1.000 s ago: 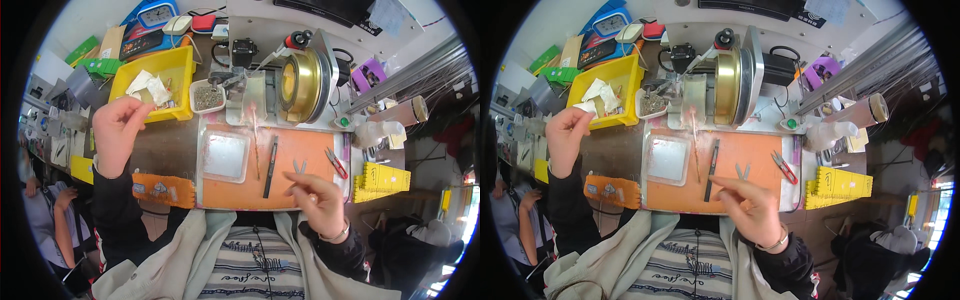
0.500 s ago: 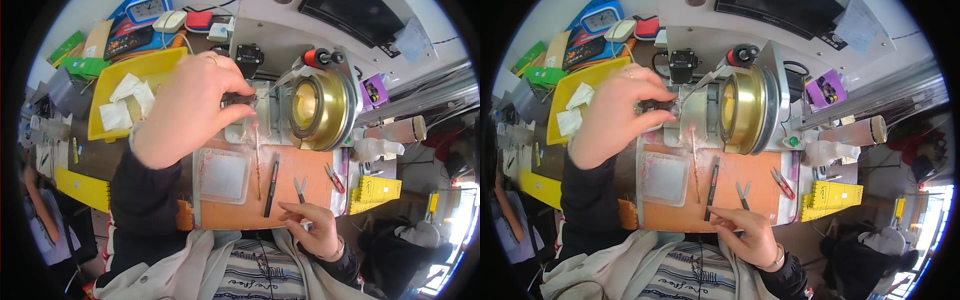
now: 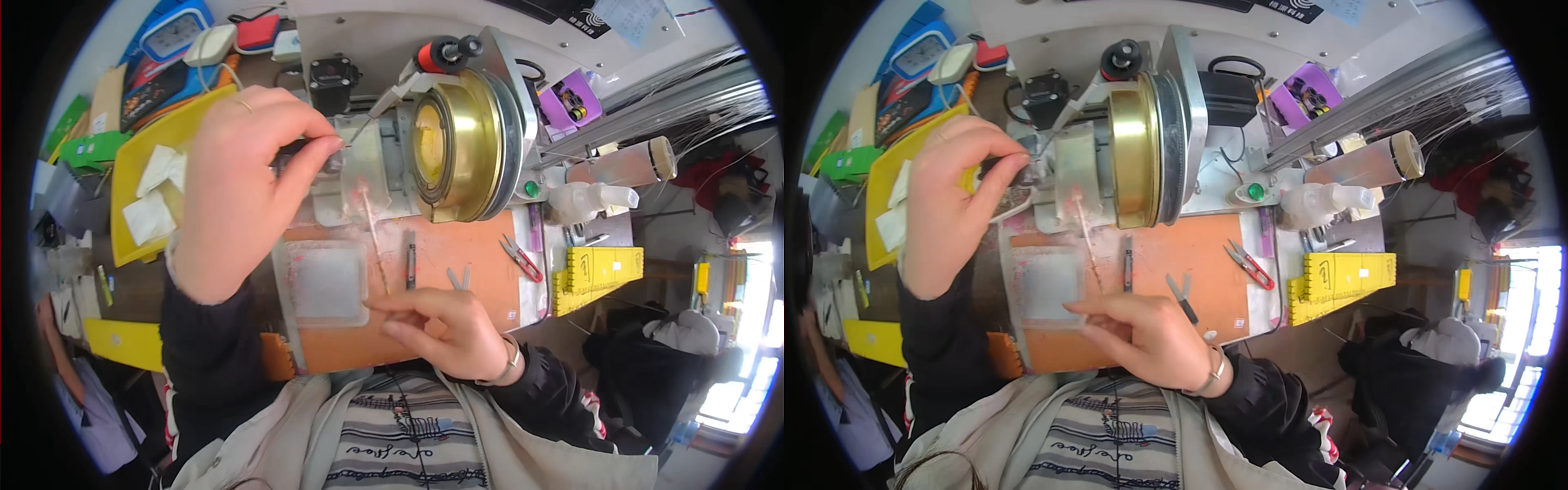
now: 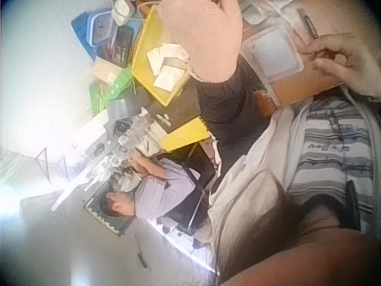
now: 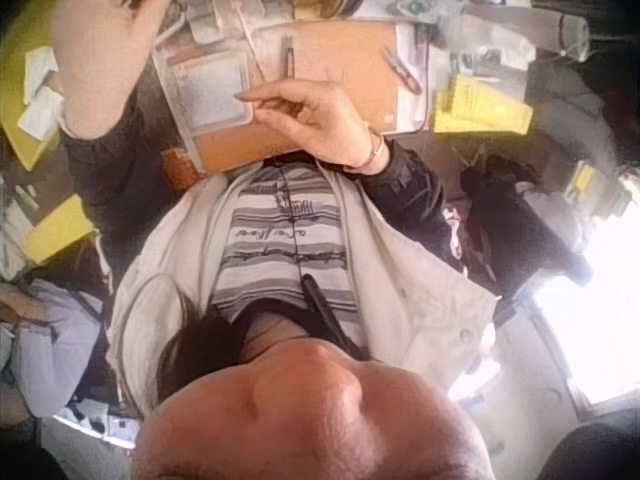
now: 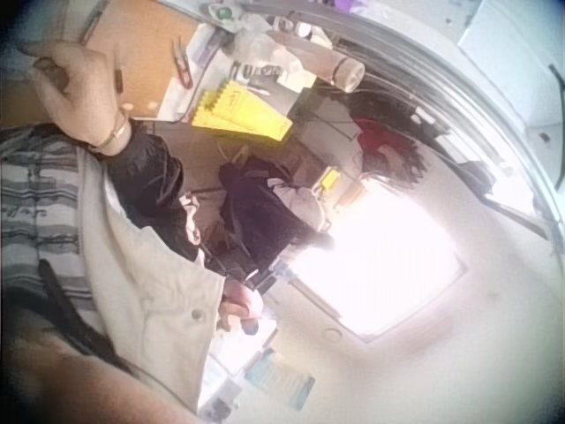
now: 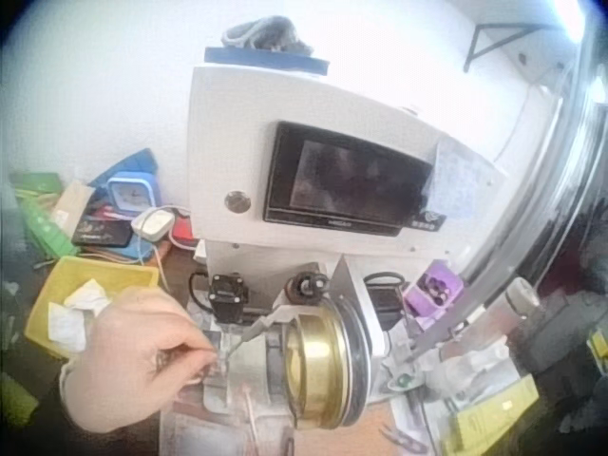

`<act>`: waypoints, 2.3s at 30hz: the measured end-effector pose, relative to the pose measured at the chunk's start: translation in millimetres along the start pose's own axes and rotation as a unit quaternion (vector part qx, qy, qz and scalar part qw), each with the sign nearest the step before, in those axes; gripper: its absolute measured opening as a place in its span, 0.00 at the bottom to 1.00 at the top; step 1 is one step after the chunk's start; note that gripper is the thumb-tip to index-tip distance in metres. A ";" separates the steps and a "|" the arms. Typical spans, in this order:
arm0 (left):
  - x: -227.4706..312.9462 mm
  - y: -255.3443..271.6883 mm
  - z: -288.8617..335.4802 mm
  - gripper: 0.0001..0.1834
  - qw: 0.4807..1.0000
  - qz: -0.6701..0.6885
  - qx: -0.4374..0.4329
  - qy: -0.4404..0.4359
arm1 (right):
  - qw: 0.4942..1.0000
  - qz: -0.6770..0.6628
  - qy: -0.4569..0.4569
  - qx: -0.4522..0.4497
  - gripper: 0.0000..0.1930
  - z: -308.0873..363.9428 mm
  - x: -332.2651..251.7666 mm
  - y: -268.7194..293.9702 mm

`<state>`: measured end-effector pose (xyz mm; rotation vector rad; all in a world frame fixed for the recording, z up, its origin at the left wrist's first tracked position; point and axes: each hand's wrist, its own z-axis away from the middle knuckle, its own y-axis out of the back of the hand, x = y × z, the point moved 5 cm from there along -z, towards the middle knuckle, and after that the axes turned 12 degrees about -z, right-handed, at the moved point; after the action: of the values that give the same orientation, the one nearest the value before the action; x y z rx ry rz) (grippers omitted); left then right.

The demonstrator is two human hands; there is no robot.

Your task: Assembling small electronic components using precision tools and machinery at a workbench.

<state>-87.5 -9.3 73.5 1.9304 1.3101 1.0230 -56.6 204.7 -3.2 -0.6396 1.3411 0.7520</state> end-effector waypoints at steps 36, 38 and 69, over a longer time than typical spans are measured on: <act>-24.2 -70.7 88.5 0.13 0.659 0.568 -0.025 0.492 | 0.892 -0.215 0.225 0.328 0.05 -115.5 3.5 -10.7; -37.4 -58.2 83.0 0.15 0.705 0.519 0.035 0.482 | 0.886 -0.246 0.221 0.324 0.05 -116.8 1.8 -10.9; 37.2 -30.5 -69.9 0.39 0.916 0.303 -0.251 0.078 | 0.867 -0.424 0.160 0.205 0.04 -85.6 -7.6 -24.2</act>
<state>-153.1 39.3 96.3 1.8873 0.4178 1.6504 -90.5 122.1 -7.1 -0.9273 1.2821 -0.3654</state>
